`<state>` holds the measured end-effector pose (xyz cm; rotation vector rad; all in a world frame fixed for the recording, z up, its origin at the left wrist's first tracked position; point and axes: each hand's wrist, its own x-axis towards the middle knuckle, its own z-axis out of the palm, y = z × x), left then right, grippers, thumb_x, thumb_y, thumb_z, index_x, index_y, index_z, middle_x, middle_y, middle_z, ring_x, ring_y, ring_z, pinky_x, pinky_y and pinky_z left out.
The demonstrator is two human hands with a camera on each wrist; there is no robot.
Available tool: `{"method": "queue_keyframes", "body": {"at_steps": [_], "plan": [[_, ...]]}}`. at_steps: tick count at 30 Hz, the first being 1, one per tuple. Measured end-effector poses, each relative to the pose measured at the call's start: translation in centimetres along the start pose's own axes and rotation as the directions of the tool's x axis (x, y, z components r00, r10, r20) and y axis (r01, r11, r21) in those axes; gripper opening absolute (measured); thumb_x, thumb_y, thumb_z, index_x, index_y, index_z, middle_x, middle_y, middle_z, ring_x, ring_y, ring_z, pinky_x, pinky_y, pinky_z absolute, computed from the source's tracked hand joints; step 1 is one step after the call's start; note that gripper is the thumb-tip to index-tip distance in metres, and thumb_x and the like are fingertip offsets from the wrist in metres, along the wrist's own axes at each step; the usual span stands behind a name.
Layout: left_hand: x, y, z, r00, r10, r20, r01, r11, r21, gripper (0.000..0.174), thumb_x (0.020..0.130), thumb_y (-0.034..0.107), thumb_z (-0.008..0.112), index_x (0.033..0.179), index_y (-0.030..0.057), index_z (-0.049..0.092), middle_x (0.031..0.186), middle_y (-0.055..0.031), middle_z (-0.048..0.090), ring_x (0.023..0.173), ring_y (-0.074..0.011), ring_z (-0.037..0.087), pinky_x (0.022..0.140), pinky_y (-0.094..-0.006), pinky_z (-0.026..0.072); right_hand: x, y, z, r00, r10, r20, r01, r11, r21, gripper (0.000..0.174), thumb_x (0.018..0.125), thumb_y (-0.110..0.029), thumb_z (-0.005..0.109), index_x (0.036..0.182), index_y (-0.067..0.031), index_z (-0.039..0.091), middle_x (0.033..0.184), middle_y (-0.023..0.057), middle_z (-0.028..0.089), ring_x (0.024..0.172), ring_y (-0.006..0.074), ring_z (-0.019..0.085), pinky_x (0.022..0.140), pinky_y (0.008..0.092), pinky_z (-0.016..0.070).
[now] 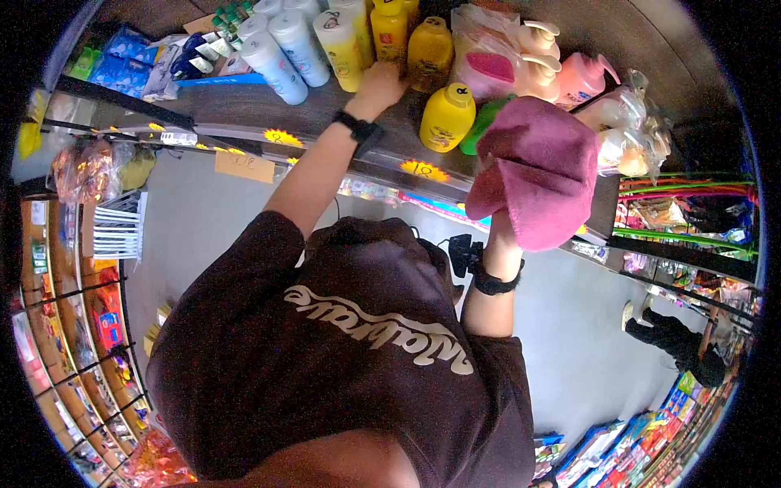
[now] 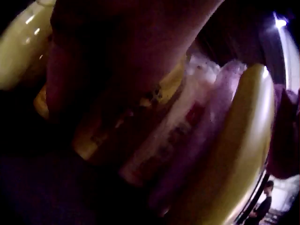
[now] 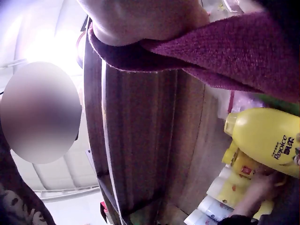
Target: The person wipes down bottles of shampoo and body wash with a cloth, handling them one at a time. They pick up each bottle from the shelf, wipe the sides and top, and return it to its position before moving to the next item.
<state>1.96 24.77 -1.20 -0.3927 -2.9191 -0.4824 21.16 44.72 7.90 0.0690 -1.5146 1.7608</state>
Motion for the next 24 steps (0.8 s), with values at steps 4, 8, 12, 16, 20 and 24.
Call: {"method": "queue_keyframes", "body": {"at_steps": [4, 8, 12, 16, 20, 24], "plan": [[-3.8, 2.2, -4.5, 0.994, 0.004, 0.106, 0.083, 0.595, -0.8, 0.039, 0.071, 0.024, 0.065, 0.1, -0.001, 0.058, 0.082, -0.0144, 0.063, 0.069, -0.0231, 0.063, 0.058, -0.0333, 0.0489, 0.7, -0.3, -0.6, 1.0, -0.012, -0.014, 0.013, 1.0, 0.011, 0.045, 0.077, -0.018, 0.062, 0.114, -0.0009, 0.043, 0.107, 0.0105, 0.05, 0.096, 0.0229, 0.051, 0.085, 0.0361, 0.042], [-7.0, 6.0, -7.0, 0.986, 0.16, 0.048, -0.081, 0.709, -0.7, 0.064, 0.065, 0.028, 0.072, 0.119, 0.0046, 0.046, 0.101, -0.0178, 0.058, 0.078, -0.0253, 0.063, 0.064, -0.0332, 0.0486, 2.5, -0.5, -1.4, 0.999, -0.034, -0.033, 0.035, 0.999, 0.02, 0.043, 0.077, -0.018, 0.061, 0.112, -0.0007, 0.044, 0.106, 0.0102, 0.051, 0.095, 0.0226, 0.051, 0.084, 0.0356, 0.0419], [-6.6, 6.1, -3.0, 0.951, 0.165, -0.263, -0.287, 0.79, -0.542, 0.065, 0.062, 0.026, 0.075, 0.114, 0.0005, 0.047, 0.092, -0.0194, 0.059, 0.058, -0.0226, 0.057, 0.055, -0.0304, 0.0463, 3.6, 0.6, -1.7, 0.998, -0.049, -0.029, 0.049, 0.999, 0.001, 0.042, 0.077, -0.018, 0.061, 0.111, -0.0005, 0.046, 0.104, 0.0099, 0.051, 0.094, 0.0223, 0.051, 0.084, 0.0351, 0.0417], [-6.3, 4.9, -5.0, 0.997, 0.037, -0.073, -0.074, 0.79, -0.609, 0.059, 0.063, 0.026, 0.074, 0.11, 0.0022, 0.048, 0.098, -0.0205, 0.058, 0.093, -0.0369, 0.055, 0.079, -0.0413, 0.0448, 3.3, 2.8, -1.3, 0.998, -0.055, -0.008, 0.054, 0.996, -0.067, 0.04, 0.077, -0.018, 0.06, 0.11, -0.0003, 0.047, 0.103, 0.0097, 0.052, 0.093, 0.022, 0.051, 0.083, 0.0347, 0.0416], [-4.3, 3.3, -4.9, 0.997, -0.02, -0.069, -0.023, 0.819, -0.574, 0.061, 0.064, 0.025, 0.074, 0.113, 0.0016, 0.046, 0.1, -0.0198, 0.058, 0.089, -0.0361, 0.057, 0.075, -0.0401, 0.0467, 2.6, 5.1, -0.3, 0.996, -0.087, 0.012, 0.088, 0.982, -0.165, 0.039, 0.077, -0.018, 0.06, 0.108, 0.0, 0.048, 0.102, 0.0094, 0.052, 0.092, 0.0217, 0.051, 0.083, 0.0342, 0.0415], [-2.7, 2.3, -3.5, 0.988, 0.009, -0.154, -0.103, 0.783, -0.613, 0.062, 0.063, 0.025, 0.075, 0.112, -0.0003, 0.045, 0.103, -0.0196, 0.057, 0.089, -0.0362, 0.057, 0.075, -0.0398, 0.0465, 2.6, 4.1, 1.6, 0.973, -0.232, 0.008, 0.214, 0.88, -0.424, 0.028, 0.075, -0.018, 0.057, 0.096, 0.0006, 0.053, 0.092, 0.0073, 0.052, 0.086, 0.0197, 0.05, 0.079, 0.031, 0.0396]]}}
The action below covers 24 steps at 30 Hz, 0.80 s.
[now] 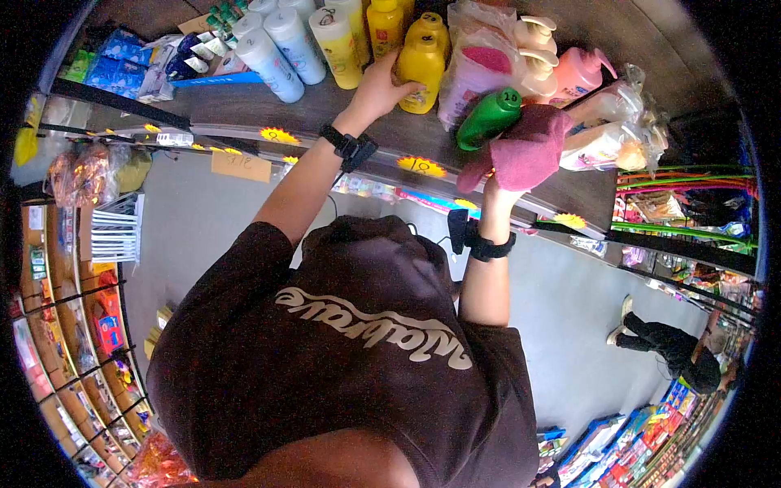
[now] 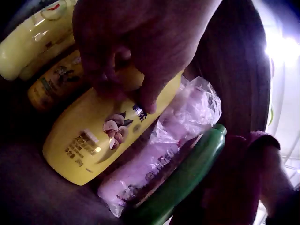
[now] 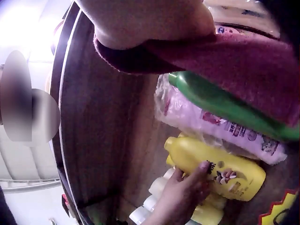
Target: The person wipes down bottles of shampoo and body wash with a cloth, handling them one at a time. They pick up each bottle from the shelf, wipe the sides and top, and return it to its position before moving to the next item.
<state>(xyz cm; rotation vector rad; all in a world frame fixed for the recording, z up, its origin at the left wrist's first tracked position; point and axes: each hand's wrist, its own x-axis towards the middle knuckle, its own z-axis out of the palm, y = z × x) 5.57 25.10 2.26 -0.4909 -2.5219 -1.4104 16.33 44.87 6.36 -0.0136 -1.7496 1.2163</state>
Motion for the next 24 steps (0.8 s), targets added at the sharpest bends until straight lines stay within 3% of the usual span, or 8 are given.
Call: {"method": "queue_keyframes", "body": {"at_steps": [3, 5, 6, 9, 14, 16, 19, 24], "plan": [[-0.2, -0.7, 0.4, 0.992, 0.118, -0.054, -0.111, 0.986, 0.122, 0.065, 0.062, 0.024, 0.075, 0.113, -0.0012, 0.043, 0.1, -0.0195, 0.058, 0.092, -0.037, 0.056, 0.078, -0.0408, 0.0451, 0.8, -1.1, 0.1, 0.993, -0.089, 0.076, 0.09, 0.996, -0.007, 0.029, 0.072, -0.018, 0.059, 0.094, 0.0012, 0.054, 0.092, 0.0078, 0.053, 0.087, 0.0209, 0.05, 0.08, 0.0321, 0.0393], [-0.7, -0.8, 0.7, 0.999, 0.049, -0.017, -0.047, 0.992, 0.114, 0.066, 0.062, 0.023, 0.075, 0.114, -0.0011, 0.042, 0.099, -0.02, 0.058, 0.093, -0.0375, 0.055, 0.08, -0.0413, 0.0443, 1.0, -1.1, 0.1, 0.975, -0.174, 0.141, 0.175, 0.985, 0.012, 0.03, 0.072, -0.018, 0.06, 0.094, 0.0015, 0.054, 0.093, 0.0082, 0.053, 0.087, 0.0212, 0.05, 0.081, 0.0323, 0.0392], [-1.0, -0.9, 0.9, 1.0, -0.022, 0.019, 0.02, 0.994, 0.109, 0.067, 0.062, 0.022, 0.075, 0.115, -0.001, 0.04, 0.098, -0.0205, 0.057, 0.095, -0.0381, 0.054, 0.081, -0.0419, 0.0435, 0.9, -1.0, 0.0, 0.977, -0.163, 0.137, 0.164, 0.986, 0.004, 0.031, 0.072, -0.018, 0.06, 0.094, 0.0016, 0.054, 0.094, 0.0083, 0.053, 0.087, 0.0213, 0.05, 0.081, 0.0324, 0.0391], [-0.6, -1.9, 1.8, 0.999, -0.015, -0.052, 0.023, 0.988, 0.151, 0.067, 0.063, 0.021, 0.075, 0.115, -0.0007, 0.038, 0.098, -0.0226, 0.057, 0.096, -0.039, 0.054, 0.081, -0.0424, 0.0442, 0.5, -0.5, -0.1, 0.988, -0.116, 0.105, 0.118, 0.993, -0.018, 0.031, 0.072, -0.018, 0.06, 0.095, 0.0017, 0.054, 0.095, 0.0087, 0.054, 0.088, 0.0215, 0.05, 0.082, 0.0327, 0.039], [0.6, -2.1, 1.6, 1.0, 0.002, -0.018, 0.0, 0.993, 0.118, 0.065, 0.064, 0.021, 0.074, 0.113, -0.0009, 0.038, 0.101, -0.0244, 0.055, 0.097, -0.0392, 0.053, 0.079, -0.0423, 0.0452, 0.5, 0.6, -0.8, 0.99, -0.101, 0.096, 0.104, 0.994, -0.024, 0.032, 0.071, -0.018, 0.061, 0.096, 0.002, 0.055, 0.097, 0.0091, 0.054, 0.089, 0.0217, 0.05, 0.083, 0.033, 0.0388], [0.8, -2.5, 1.7, 1.0, 0.022, -0.016, -0.02, 0.993, 0.116, 0.065, 0.064, 0.021, 0.075, 0.113, -0.0009, 0.038, 0.101, -0.0246, 0.055, 0.097, -0.0392, 0.053, 0.079, -0.0422, 0.0456, 0.4, 1.3, -1.3, 0.981, -0.046, 0.186, 0.06, 0.996, -0.071, 0.048, 0.07, -0.024, 0.062, 0.109, 0.0016, 0.051, 0.111, 0.0127, 0.052, 0.105, 0.0265, 0.047, 0.095, 0.0374, 0.0313], [1.1, -2.8, 2.0, 0.998, 0.049, -0.033, -0.043, 0.987, 0.153, 0.064, 0.064, 0.02, 0.075, 0.113, -0.0012, 0.039, 0.102, -0.0246, 0.055, 0.098, -0.0394, 0.053, 0.081, -0.0419, 0.0448, -0.5, 1.3, -0.7, 0.994, 0.066, 0.088, -0.07, 0.997, 0.045, 0.05, 0.07, -0.024, 0.062, 0.112, 0.0015, 0.05, 0.114, 0.0129, 0.051, 0.108, 0.0261, 0.046, 0.096, 0.0373, 0.0301], [2.0, -3.1, 2.9, 0.992, 0.071, -0.108, -0.058, 0.991, 0.119, 0.062, 0.064, 0.018, 0.075, 0.112, -0.0026, 0.042, 0.102, -0.0252, 0.054, 0.096, -0.0404, 0.052, 0.083, -0.0419, 0.043, -1.1, 2.0, -0.8, 0.985, 0.129, 0.116, -0.136, 0.989, 0.058, 0.058, 0.072, -0.025, 0.062, 0.12, 0.0004, 0.044, 0.122, 0.0125, 0.046, 0.114, 0.0254, 0.041, 0.099, 0.0372, 0.0271]]}}
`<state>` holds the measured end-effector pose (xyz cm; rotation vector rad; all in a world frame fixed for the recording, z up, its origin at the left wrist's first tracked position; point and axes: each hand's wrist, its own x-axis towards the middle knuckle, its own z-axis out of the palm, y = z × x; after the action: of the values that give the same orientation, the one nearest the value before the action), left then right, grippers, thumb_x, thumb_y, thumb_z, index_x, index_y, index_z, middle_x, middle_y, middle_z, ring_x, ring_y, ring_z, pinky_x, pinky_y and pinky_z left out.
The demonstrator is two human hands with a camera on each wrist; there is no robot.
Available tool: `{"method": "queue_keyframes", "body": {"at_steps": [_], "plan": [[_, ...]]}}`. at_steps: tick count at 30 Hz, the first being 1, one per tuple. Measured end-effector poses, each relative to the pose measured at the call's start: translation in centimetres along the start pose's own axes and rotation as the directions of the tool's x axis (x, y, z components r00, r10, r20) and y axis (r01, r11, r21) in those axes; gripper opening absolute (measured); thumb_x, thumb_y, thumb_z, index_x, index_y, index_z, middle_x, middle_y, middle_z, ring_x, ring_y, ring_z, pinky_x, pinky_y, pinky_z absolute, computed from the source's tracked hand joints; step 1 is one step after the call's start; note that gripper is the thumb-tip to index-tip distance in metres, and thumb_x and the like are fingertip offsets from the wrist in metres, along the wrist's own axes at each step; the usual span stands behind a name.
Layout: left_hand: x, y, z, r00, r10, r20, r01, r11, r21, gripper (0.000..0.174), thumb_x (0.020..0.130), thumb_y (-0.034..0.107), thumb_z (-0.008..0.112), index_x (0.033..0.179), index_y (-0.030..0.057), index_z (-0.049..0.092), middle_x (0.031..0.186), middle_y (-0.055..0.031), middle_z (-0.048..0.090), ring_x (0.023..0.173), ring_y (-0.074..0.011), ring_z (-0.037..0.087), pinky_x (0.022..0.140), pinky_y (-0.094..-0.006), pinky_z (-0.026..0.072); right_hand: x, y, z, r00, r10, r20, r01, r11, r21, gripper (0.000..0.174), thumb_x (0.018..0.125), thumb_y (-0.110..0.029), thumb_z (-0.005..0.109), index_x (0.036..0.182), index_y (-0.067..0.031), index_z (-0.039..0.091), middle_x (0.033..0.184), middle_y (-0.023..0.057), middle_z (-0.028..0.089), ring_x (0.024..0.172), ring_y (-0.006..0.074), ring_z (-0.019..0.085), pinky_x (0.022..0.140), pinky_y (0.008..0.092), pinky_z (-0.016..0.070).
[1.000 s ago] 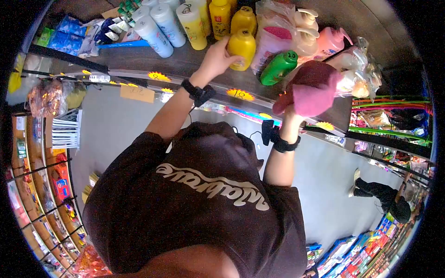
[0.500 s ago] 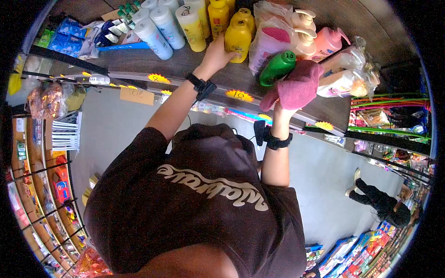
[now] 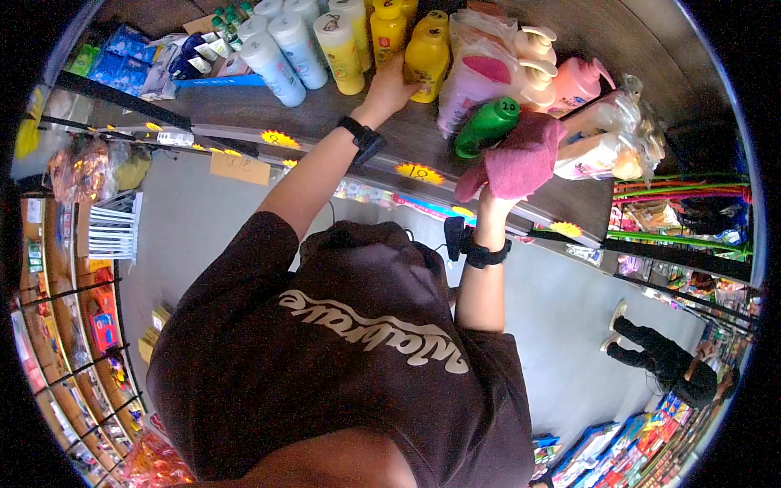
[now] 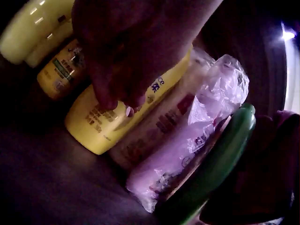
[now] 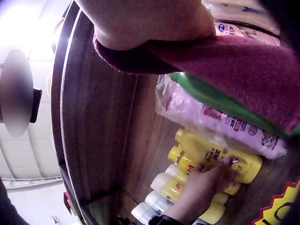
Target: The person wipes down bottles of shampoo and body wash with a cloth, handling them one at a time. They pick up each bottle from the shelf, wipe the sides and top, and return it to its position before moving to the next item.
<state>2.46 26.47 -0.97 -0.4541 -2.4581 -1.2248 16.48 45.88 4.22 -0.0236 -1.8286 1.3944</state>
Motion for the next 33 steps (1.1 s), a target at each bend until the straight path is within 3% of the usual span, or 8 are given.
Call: {"method": "queue_keyframes", "body": {"at_steps": [5, 7, 13, 16, 22, 25, 31, 33], "plan": [[0.7, 0.4, 0.7, 0.999, 0.009, -0.047, -0.005, 0.997, 0.079, 0.063, 0.065, 0.017, 0.074, 0.113, -0.0037, 0.04, 0.098, -0.0261, 0.054, 0.095, -0.0414, 0.052, 0.081, -0.0433, 0.0434, 0.4, 0.1, 0.1, 0.985, -0.17, 0.0, 0.169, 0.984, -0.049, 0.038, 0.072, -0.018, 0.061, 0.103, 0.0018, 0.051, 0.103, 0.0093, 0.052, 0.094, 0.0209, 0.049, 0.086, 0.0334, 0.0383], [0.9, 0.5, 1.0, 0.999, 0.004, -0.053, 0.001, 0.996, 0.094, 0.062, 0.066, 0.017, 0.073, 0.113, -0.004, 0.039, 0.097, -0.0266, 0.054, 0.094, -0.0419, 0.052, 0.08, -0.0438, 0.0436, -0.4, -0.1, 0.4, 0.992, 0.022, -0.123, -0.016, 0.999, 0.052, 0.032, 0.07, -0.017, 0.06, 0.095, 0.0019, 0.053, 0.099, 0.01, 0.053, 0.093, 0.0223, 0.049, 0.085, 0.0335, 0.0377], [1.8, 0.3, 2.5, 0.997, -0.043, -0.058, 0.045, 0.998, 0.035, 0.062, 0.07, 0.013, 0.068, 0.116, -0.0061, 0.031, 0.1, -0.0293, 0.051, 0.094, -0.0438, 0.051, 0.077, -0.0461, 0.0438, 1.1, 0.1, -0.5, 0.96, -0.271, 0.07, 0.277, 0.956, -0.097, 0.035, 0.072, -0.017, 0.059, 0.1, 0.0015, 0.054, 0.102, 0.0109, 0.053, 0.096, 0.0233, 0.049, 0.088, 0.0347, 0.036], [2.1, 0.3, 2.9, 0.991, -0.131, -0.003, 0.131, 0.991, 0.034, 0.064, 0.072, 0.011, 0.065, 0.119, -0.0081, 0.026, 0.099, -0.031, 0.05, 0.092, -0.0448, 0.051, 0.076, -0.0472, 0.0435, 0.1, 0.1, -0.2, 0.995, -0.088, -0.056, 0.086, 0.995, -0.048, 0.037, 0.073, -0.017, 0.059, 0.104, 0.0019, 0.053, 0.103, 0.011, 0.053, 0.097, 0.0234, 0.049, 0.089, 0.0343, 0.0357], [2.5, 0.1, 3.2, 0.993, -0.117, -0.024, 0.119, 0.992, 0.05, 0.072, 0.073, 0.012, 0.064, 0.124, -0.012, 0.019, 0.099, -0.0335, 0.05, 0.09, -0.0452, 0.052, 0.077, -0.0468, 0.0436, 0.3, 0.1, -0.2, 0.997, -0.027, -0.068, 0.022, 0.997, -0.075, 0.038, 0.07, -0.014, 0.059, 0.103, 0.0037, 0.054, 0.102, 0.011, 0.053, 0.096, 0.0231, 0.049, 0.087, 0.0322, 0.0362], [2.1, 0.2, 3.2, 0.988, -0.153, -0.003, 0.153, 0.988, 0.03, 0.074, 0.073, 0.015, 0.063, 0.125, -0.0133, 0.019, 0.102, -0.0337, 0.049, 0.092, -0.0453, 0.051, 0.077, -0.0464, 0.0437, 2.2, -0.7, 0.2, 0.971, -0.223, 0.09, 0.229, 0.971, -0.066, 0.039, 0.065, -0.013, 0.06, 0.1, 0.004, 0.055, 0.1, 0.0114, 0.053, 0.094, 0.0232, 0.049, 0.085, 0.0323, 0.037], [1.0, 2.1, 1.1, 0.986, 0.014, -0.164, 0.01, 0.989, 0.147, 0.06, 0.076, 0.021, 0.06, 0.119, -0.0121, 0.035, 0.099, -0.0293, 0.054, 0.086, -0.0399, 0.057, 0.074, -0.0409, 0.0465, 2.0, 2.1, 0.0, 0.971, -0.177, 0.159, 0.191, 0.979, -0.078, 0.042, 0.064, -0.013, 0.059, 0.102, 0.0042, 0.055, 0.101, 0.0117, 0.053, 0.096, 0.0232, 0.049, 0.085, 0.0306, 0.0371], [-0.1, 5.4, -2.2, 0.978, -0.177, 0.114, 0.183, 0.982, -0.049, 0.046, 0.08, 0.027, 0.058, 0.114, -0.0019, 0.046, 0.089, -0.0199, 0.062, 0.078, -0.0313, 0.062, 0.072, -0.0391, 0.0476, 1.7, 3.5, 0.3, 0.984, -0.118, 0.135, 0.13, 0.988, -0.08, 0.045, 0.065, -0.013, 0.06, 0.106, 0.0042, 0.053, 0.103, 0.0116, 0.053, 0.097, 0.0223, 0.049, 0.086, 0.03, 0.0369]]}}
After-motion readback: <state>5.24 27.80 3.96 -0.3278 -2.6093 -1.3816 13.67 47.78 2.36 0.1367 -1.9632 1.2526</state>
